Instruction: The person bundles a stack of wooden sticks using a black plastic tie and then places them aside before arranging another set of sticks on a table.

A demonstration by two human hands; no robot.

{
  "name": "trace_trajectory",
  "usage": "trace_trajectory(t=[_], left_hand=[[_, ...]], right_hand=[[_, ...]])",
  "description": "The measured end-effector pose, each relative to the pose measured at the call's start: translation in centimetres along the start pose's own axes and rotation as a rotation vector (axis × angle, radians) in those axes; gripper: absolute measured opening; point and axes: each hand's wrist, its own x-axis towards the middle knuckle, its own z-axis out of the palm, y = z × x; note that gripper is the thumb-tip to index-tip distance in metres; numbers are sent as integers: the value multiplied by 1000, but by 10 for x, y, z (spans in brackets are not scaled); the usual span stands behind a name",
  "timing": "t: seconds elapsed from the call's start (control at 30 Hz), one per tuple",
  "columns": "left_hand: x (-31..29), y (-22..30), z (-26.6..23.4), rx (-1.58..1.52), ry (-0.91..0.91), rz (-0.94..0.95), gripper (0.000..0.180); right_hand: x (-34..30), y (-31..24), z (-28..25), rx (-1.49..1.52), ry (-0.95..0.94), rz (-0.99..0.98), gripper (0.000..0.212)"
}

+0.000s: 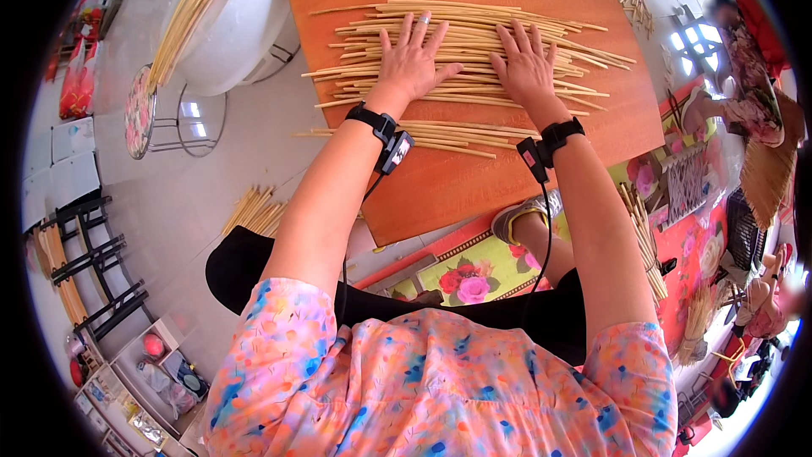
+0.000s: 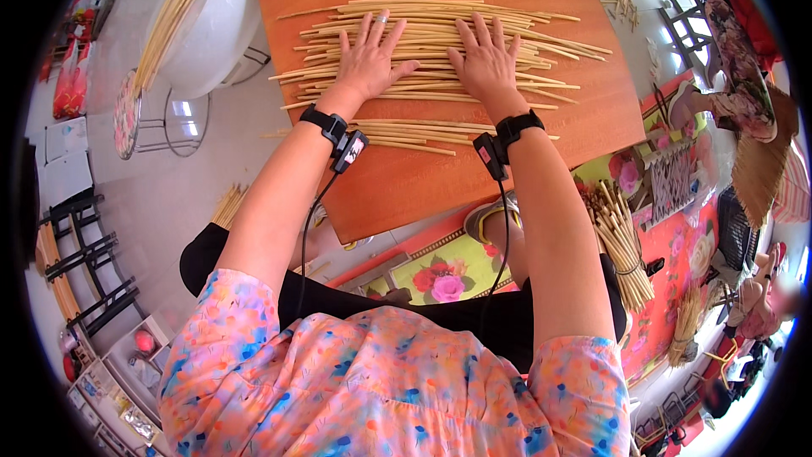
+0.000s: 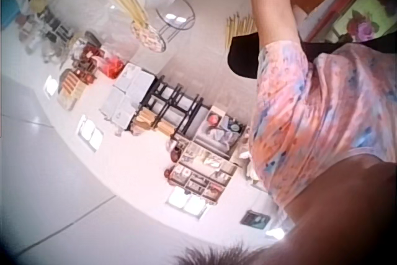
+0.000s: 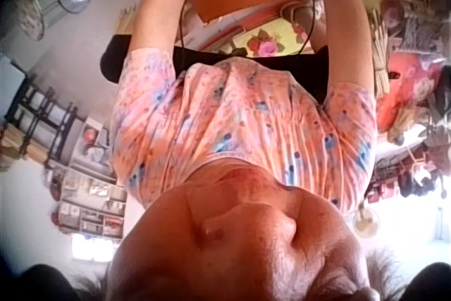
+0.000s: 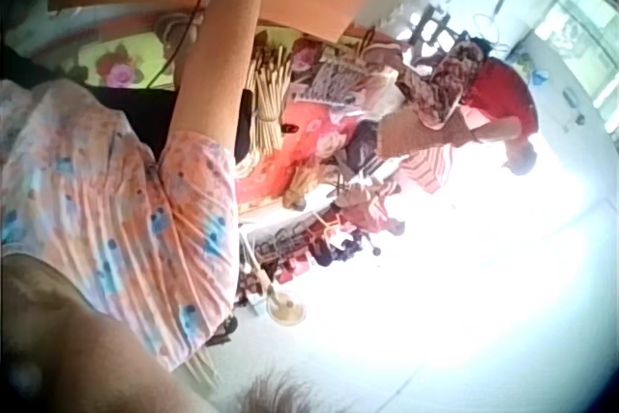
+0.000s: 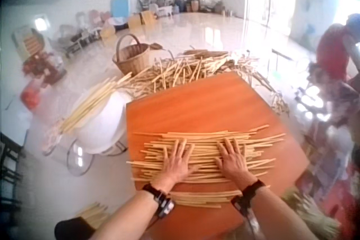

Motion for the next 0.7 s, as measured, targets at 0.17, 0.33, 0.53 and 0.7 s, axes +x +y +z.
trace_trajectory(t=[0.17,0.33,0.53,0.7], left_hand=[[-3,1,-4,-11,-51,-3,84],[-24,5,-13,-20,-84,6,84],[-34,8,-26,-49,-138,20,86],[-48,4,-23,-34,-139,63,84]], right_hand=[[-5,-4,2,14,-59,22,57],[-30,-17,-14,11,-119,33,62],[-49,-30,-17,21,-95,78,63],[-57,-37,-14,38,-89,39,62]])
